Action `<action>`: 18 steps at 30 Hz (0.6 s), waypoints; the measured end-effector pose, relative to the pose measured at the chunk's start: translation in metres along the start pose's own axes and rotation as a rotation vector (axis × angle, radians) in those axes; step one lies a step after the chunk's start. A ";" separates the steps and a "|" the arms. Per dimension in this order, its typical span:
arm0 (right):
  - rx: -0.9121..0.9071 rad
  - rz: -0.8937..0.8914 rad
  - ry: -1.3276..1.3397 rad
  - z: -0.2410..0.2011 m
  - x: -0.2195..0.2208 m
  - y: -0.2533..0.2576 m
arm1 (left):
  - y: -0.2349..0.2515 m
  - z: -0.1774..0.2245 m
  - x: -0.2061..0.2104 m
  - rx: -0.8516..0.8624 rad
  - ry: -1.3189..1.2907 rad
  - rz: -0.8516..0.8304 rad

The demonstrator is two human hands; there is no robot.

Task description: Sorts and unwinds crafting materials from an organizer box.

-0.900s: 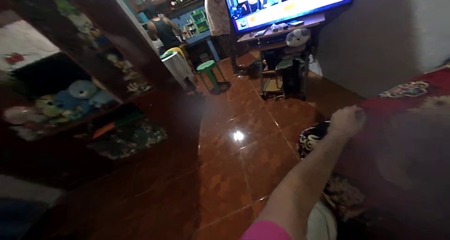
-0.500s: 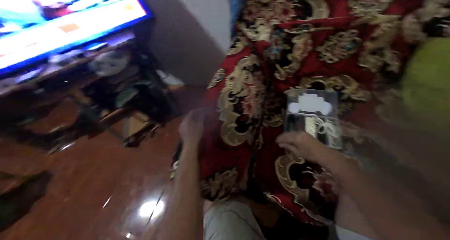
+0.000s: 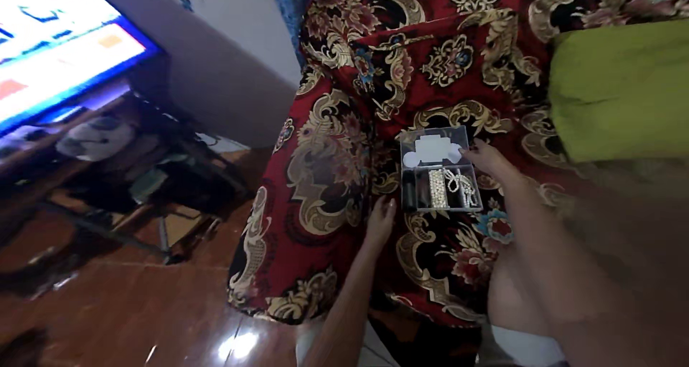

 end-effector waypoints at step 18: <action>-0.277 -0.222 -0.394 -0.062 0.065 -0.061 | -0.062 -0.025 -0.002 0.055 0.227 0.091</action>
Point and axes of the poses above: each hand's wrist, its own y-axis towards the middle knuckle, its own x-axis out of the palm, z = x × y, the point moved 8 cm from there along y, towards the middle knuckle, and after that the axes turned 5 degrees about -y, right-handed, at the moved point
